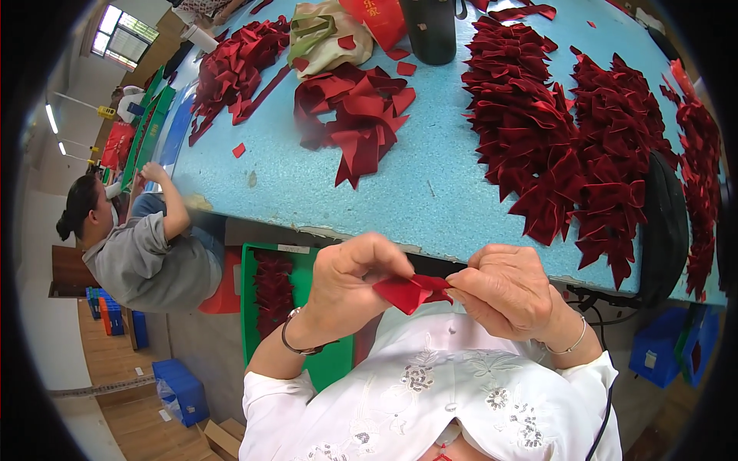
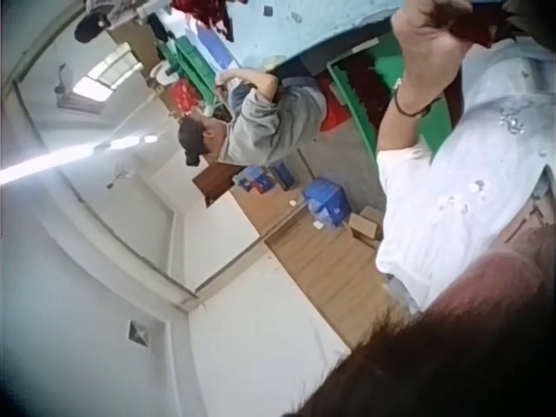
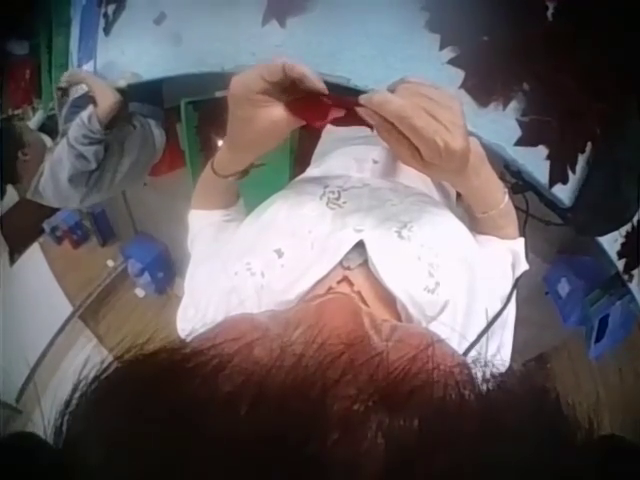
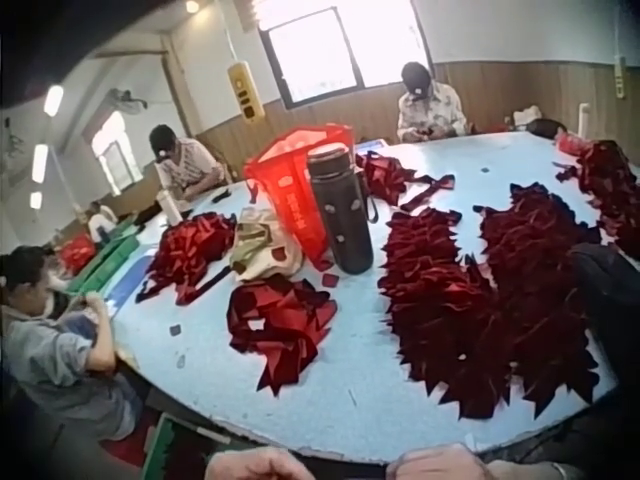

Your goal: Folding and assembling red fabric strips into decorative bows at a factory workstation.

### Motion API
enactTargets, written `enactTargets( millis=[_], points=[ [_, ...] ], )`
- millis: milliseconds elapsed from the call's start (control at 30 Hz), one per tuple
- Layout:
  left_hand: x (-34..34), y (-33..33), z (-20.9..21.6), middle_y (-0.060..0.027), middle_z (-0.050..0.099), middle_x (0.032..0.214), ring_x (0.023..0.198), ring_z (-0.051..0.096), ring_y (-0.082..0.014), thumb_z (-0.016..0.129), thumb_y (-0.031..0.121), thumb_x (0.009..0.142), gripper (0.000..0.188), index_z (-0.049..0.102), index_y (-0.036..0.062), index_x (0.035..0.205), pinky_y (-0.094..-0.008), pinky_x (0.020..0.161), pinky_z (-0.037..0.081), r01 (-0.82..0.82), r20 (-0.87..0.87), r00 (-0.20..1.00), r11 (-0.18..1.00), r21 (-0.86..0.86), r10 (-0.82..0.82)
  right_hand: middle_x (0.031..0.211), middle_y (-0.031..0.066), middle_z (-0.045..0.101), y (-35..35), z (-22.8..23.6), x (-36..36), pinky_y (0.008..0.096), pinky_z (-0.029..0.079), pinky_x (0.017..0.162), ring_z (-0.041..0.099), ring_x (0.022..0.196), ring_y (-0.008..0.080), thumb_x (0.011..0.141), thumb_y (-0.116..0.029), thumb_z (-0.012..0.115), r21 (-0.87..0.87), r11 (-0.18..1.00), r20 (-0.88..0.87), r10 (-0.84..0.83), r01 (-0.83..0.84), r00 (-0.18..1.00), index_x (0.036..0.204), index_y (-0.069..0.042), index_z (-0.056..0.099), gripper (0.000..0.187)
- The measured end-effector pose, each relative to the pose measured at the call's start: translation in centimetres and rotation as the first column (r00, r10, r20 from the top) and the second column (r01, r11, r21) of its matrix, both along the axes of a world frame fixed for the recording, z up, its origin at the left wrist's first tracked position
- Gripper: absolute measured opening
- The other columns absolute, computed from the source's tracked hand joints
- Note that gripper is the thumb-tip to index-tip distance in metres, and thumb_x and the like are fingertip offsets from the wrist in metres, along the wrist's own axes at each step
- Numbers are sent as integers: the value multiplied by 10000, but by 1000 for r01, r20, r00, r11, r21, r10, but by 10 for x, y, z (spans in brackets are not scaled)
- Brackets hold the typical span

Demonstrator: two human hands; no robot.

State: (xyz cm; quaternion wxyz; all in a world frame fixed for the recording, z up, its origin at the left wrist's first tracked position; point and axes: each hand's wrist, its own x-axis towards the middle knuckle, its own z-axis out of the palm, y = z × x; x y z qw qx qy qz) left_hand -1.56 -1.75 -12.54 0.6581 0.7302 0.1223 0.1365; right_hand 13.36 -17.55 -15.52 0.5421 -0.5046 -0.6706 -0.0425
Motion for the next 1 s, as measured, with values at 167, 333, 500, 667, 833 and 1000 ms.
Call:
enactTargets(
  millis=[167, 333, 500, 667, 833, 1000],
  points=[
    [7, -3, 10, -47, 666, 784, 717, 622, -89, 777, -68, 682, 163, 674, -23, 801, -217, 637, 501, -43, -174, 985, 988, -146, 17, 549, 41, 474, 3, -3, 1, 294, 420, 443, 491, 450, 172, 636, 83, 678, 66, 997, 67, -39, 34, 997, 871, 92, 589, 251],
    [8, -1, 3, -60, 673, 792, 722, 636, -104, 746, -101, 692, 193, 694, -36, 866, -216, 658, 513, -4, -196, 980, 997, -82, -12, 560, 37, 477, 3, -7, -1, 286, 421, 455, 492, 466, 159, 631, 64, 660, 72, 992, 155, -110, 99, 982, 876, 94, 591, 256],
    [15, -4, -8, -64, 684, 792, 709, 639, -101, 730, -106, 699, 172, 689, -31, 848, -221, 663, 516, -100, -201, 978, 973, -206, 58, 562, 47, 500, 1, -8, -8, 308, 449, 483, 474, 449, 167, 656, 102, 696, 16, 979, 261, -201, 204, 944, 954, 94, 578, 321],
    [22, -15, -23, -93, 695, 798, 713, 663, -142, 695, -76, 769, 100, 677, -37, 860, -245, 645, 549, -182, -77, 982, 971, -157, 172, 564, 58, 506, 6, -19, -18, 310, 440, 475, 476, 447, 173, 676, 92, 684, 25, 949, 295, -307, 314, 905, 944, 96, 579, 288],
    [29, -19, -34, -79, 688, 792, 696, 639, -114, 688, -78, 754, 108, 672, -26, 847, -234, 632, 522, -238, -109, 967, 968, -78, 229, 561, 79, 524, 6, -24, -14, 310, 422, 455, 502, 445, 201, 703, 81, 666, -107, 945, 172, -289, 310, 942, 891, 75, 586, 205],
    [33, -10, -44, -63, 680, 768, 675, 622, -92, 677, -66, 759, 81, 663, -31, 831, -221, 618, 500, -172, -205, 972, 942, -288, 115, 569, 87, 546, 3, -33, -11, 314, 412, 440, 528, 453, 218, 726, 64, 657, -204, 932, 79, -289, 300, 954, 849, 43, 594, 140]
  ],
)
